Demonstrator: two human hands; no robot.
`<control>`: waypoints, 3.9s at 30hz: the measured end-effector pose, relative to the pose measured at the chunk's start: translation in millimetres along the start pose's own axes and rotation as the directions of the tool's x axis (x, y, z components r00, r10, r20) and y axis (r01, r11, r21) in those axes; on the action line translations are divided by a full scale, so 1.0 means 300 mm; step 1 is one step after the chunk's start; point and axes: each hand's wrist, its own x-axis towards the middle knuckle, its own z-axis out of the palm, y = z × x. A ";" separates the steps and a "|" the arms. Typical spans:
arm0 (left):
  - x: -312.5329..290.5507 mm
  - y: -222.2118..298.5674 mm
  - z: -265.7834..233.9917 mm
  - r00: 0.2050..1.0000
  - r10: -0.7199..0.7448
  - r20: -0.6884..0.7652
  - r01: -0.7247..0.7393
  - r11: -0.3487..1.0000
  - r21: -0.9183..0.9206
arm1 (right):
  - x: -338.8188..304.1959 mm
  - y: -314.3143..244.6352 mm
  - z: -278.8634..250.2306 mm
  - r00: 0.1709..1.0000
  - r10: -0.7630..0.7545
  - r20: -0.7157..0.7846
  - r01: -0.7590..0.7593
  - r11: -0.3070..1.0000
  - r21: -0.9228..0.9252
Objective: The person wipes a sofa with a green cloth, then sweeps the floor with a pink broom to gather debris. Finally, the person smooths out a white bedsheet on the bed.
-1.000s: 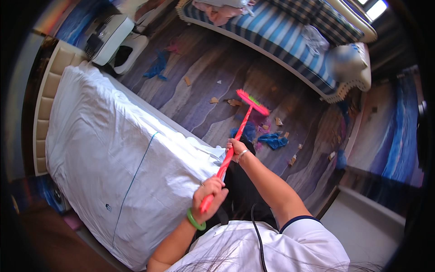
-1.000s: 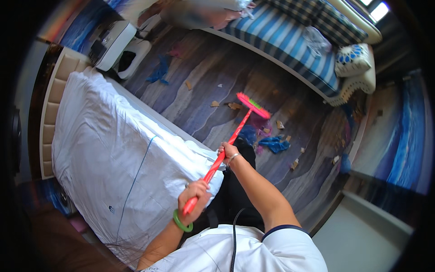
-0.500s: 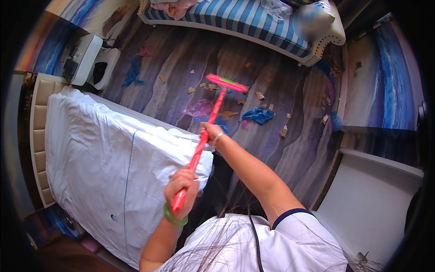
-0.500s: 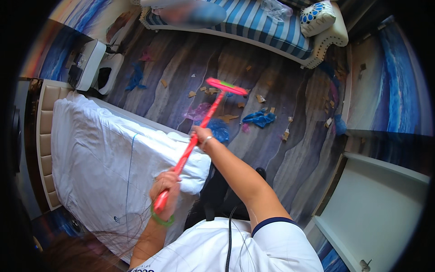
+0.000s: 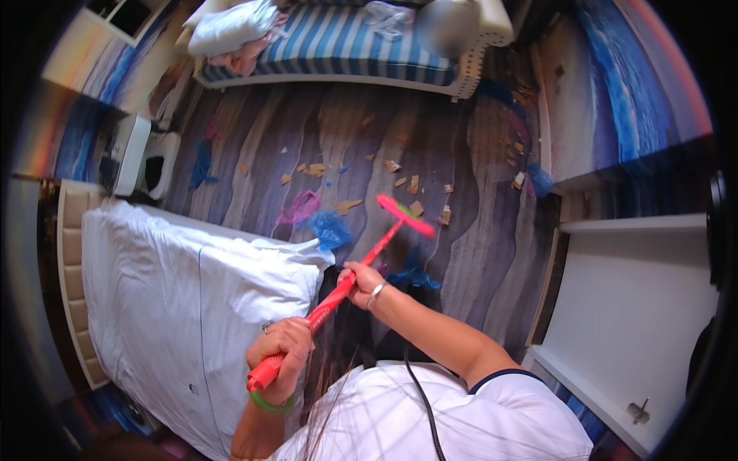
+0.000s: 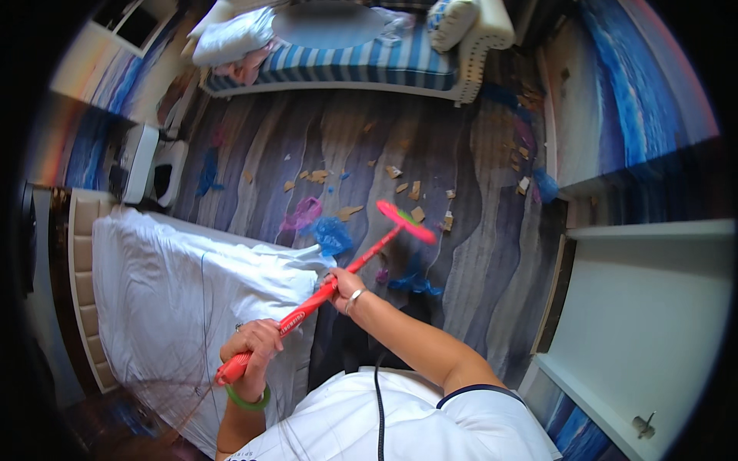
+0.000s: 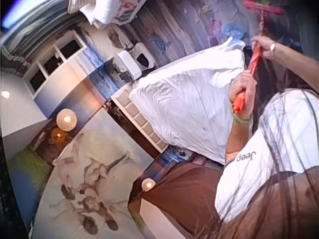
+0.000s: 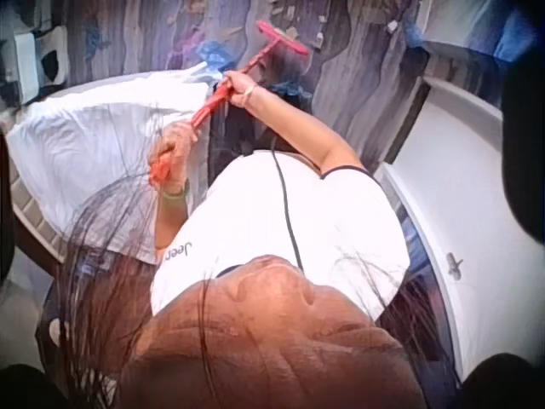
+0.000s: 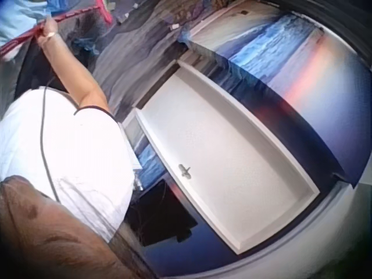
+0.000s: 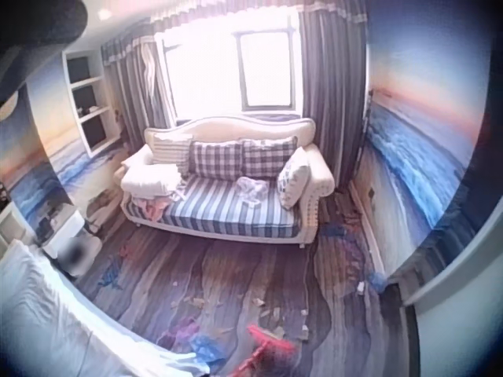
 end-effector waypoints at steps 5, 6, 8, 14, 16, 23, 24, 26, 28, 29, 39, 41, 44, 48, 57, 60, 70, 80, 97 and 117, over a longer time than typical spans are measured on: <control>0.032 -0.264 0.346 0.991 0.049 -0.126 -0.030 0.989 0.147 | 0.163 -0.397 -0.142 0.975 -0.217 0.040 0.220 0.961 -0.166; 0.026 -0.341 0.407 0.994 0.065 -0.091 -0.048 0.983 0.176 | 0.195 -0.462 -0.191 0.967 -0.254 0.012 0.251 0.950 -0.185; 0.020 -0.397 0.519 0.998 0.047 -0.030 -0.041 0.983 0.181 | 0.196 -0.530 -0.312 0.956 -0.290 -0.046 0.277 0.943 -0.185; -0.057 -0.135 0.551 0.991 0.006 0.131 -0.021 0.994 0.110 | -0.097 -0.317 -0.508 0.996 -0.005 -0.090 0.014 0.995 0.099; -0.065 -0.092 0.510 0.995 -0.021 0.096 0.016 0.999 0.052 | -0.164 -0.291 -0.466 0.999 0.007 -0.044 -0.001 0.992 0.129; -0.267 -0.250 0.594 0.989 -0.021 -0.148 0.033 0.997 0.076 | -0.028 -0.355 -0.541 0.999 -0.038 0.008 0.038 0.927 -0.372; -0.326 -0.239 0.595 0.976 -0.054 -0.209 0.069 0.995 0.065 | -0.006 -0.310 -0.588 0.999 -0.007 -0.035 -0.007 0.924 -0.383; -0.420 -0.192 0.574 0.964 -0.051 -0.262 0.063 0.997 0.039 | -0.027 -0.212 -0.653 0.987 0.102 -0.125 -0.143 0.908 -0.395; -0.527 -0.115 0.529 0.970 -0.004 -0.242 0.029 0.995 0.099 | -0.100 -0.104 -0.690 0.951 0.270 -0.148 -0.306 0.881 -0.362; -0.562 -0.075 0.523 0.966 -0.010 -0.258 0.032 0.996 0.082 | -0.151 -0.068 -0.696 0.926 0.351 -0.141 -0.378 0.867 -0.326; -1.050 -0.109 0.533 0.861 0.014 -0.509 0.058 0.990 0.126 | -0.211 0.331 -0.955 0.945 0.218 -0.242 -0.316 0.796 -0.516; -1.126 0.029 0.477 0.918 -0.012 -0.396 0.093 0.978 0.187 | -0.331 0.462 -0.915 0.845 0.396 -0.360 -0.531 0.706 -0.468; -1.114 0.146 0.456 0.939 0.053 -0.339 0.018 0.979 0.205 | -0.410 0.533 -0.932 0.845 0.467 -0.260 -0.535 0.751 -0.387; -1.025 0.107 0.522 0.967 0.042 -0.250 -0.002 0.987 0.158 | -0.421 0.372 -0.864 0.942 0.268 -0.203 -0.330 0.850 -0.410; -0.496 -0.131 1.005 0.998 0.001 -0.067 0.008 0.992 0.128 | -0.185 -0.349 -0.994 0.991 0.070 -0.117 -0.095 0.971 -0.221; -0.248 -0.022 1.151 0.994 0.018 0.109 -0.041 0.977 0.211 | -0.421 -0.506 -0.860 0.963 0.256 -0.087 -0.264 0.958 -0.111; 0.496 -0.229 1.901 0.943 0.156 0.294 -0.180 0.982 0.056 | -0.563 -1.797 -0.817 0.972 -0.233 0.028 0.234 0.960 -0.153; 0.593 -0.266 1.979 0.929 0.070 0.363 -0.077 0.997 0.006 | -0.569 -1.797 -1.050 0.991 -0.134 -0.029 0.134 0.991 -0.001; 0.995 -0.291 2.021 0.977 0.046 0.209 -0.046 0.999 -0.005 | -0.383 -2.169 -0.755 0.992 -0.064 -0.104 0.058 0.997 -0.060; 1.946 -0.314 2.466 0.994 0.054 0.091 -0.064 0.991 0.115 | -0.558 -3.209 -0.227 0.977 -0.212 0.030 0.214 0.959 -0.187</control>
